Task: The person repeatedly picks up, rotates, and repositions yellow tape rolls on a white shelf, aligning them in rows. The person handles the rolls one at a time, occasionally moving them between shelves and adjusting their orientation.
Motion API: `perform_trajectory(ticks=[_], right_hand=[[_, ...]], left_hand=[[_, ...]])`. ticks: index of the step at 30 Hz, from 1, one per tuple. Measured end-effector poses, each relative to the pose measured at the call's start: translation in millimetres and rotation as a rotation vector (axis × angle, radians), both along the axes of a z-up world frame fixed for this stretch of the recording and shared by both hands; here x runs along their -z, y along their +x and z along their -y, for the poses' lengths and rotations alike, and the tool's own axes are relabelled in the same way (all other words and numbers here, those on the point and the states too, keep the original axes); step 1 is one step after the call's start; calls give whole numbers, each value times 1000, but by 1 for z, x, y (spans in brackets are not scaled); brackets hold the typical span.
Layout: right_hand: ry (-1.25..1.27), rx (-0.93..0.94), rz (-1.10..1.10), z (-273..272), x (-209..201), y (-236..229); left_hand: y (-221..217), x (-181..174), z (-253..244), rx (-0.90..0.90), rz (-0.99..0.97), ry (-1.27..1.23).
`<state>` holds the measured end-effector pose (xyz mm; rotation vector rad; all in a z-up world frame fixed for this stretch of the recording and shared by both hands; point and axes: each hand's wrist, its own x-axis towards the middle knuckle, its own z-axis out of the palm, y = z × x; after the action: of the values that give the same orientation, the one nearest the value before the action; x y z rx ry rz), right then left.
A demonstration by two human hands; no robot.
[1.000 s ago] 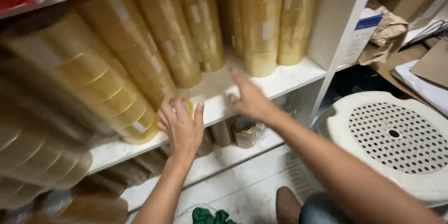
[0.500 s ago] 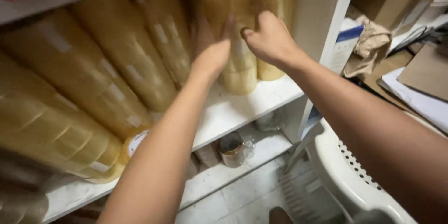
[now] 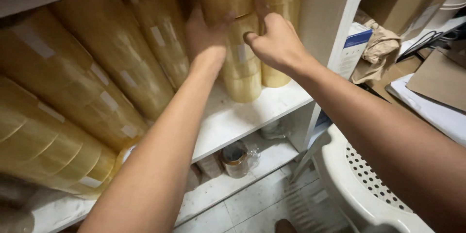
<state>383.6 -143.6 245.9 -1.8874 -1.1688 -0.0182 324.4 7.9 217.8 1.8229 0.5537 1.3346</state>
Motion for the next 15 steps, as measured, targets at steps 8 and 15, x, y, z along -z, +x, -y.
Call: perform_trajectory(ticks=[8,15], right_hand=[[7,-21,127,7,15,-17],[22,-220,130,17,34,-89]], left_hand=[[-62,-7,36,-83,-10,48],[-162,-5,70,-136,-165,-132]])
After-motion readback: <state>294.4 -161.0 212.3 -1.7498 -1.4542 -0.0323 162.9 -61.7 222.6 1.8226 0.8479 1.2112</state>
